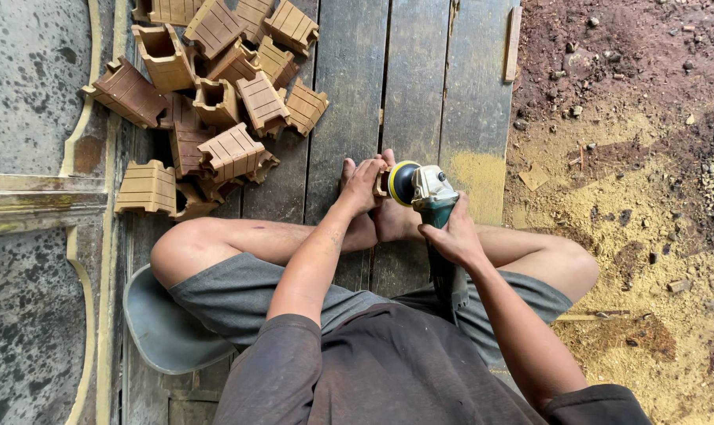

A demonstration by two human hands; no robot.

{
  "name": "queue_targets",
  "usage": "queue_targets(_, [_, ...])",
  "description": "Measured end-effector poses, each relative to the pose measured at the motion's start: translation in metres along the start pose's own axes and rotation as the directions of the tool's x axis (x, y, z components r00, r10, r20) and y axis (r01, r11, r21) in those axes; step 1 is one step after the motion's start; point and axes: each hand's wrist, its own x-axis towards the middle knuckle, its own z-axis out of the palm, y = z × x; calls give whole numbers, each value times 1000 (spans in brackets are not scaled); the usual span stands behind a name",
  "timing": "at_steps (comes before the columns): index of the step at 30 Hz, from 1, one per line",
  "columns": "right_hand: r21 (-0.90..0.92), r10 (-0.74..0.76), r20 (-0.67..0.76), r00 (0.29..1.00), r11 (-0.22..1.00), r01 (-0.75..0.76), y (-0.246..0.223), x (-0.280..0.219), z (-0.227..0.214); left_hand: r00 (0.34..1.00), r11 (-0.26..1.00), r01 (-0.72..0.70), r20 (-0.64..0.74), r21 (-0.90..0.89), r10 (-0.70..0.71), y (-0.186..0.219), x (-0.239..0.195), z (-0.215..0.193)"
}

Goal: The person sits cross-legged on a wooden platform and uses an angle grinder with a sanding disc to smooth the edges of small wooden pieces. They hold each piece with their left hand and apply the tool with their right hand, moving the grinder along the edges before placing the finished piece aside.

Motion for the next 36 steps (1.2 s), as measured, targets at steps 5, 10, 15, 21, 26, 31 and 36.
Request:
queue_targets(5, [2, 23, -9, 1000, 1000, -23, 4, 0, -6, 999, 999, 26, 17, 26, -27, -2, -1, 4])
queue_targets(10, [25, 42, -65, 997, 999, -40, 15, -16, -18, 999, 1000, -1, 41, 29, 0, 10, -2, -13])
queue_targets(15, [134, 49, -124, 991, 990, -32, 23, -43, -33, 991, 975, -8, -126, 222, 36, 9, 8, -15])
queue_targets(21, [166, 72, -167, 983, 985, -44, 23, -48, -37, 992, 742, -123, 71, 659, 101, 67, -10, -3])
queue_targets(26, [187, 53, -183, 982, 982, -18, 19, -54, -41, 830, 900, 51, 482, 433, -279, 111, 25, -74])
queue_targets(31, [225, 67, -199, 978, 974, -21, 25, -45, -41, 709, 884, 355, 529, 304, -466, 36, 26, -15])
queue_targets(36, [213, 82, -198, 977, 976, -39, 28, -47, -42, 669, 919, 283, 630, 274, -394, 24, 22, 18])
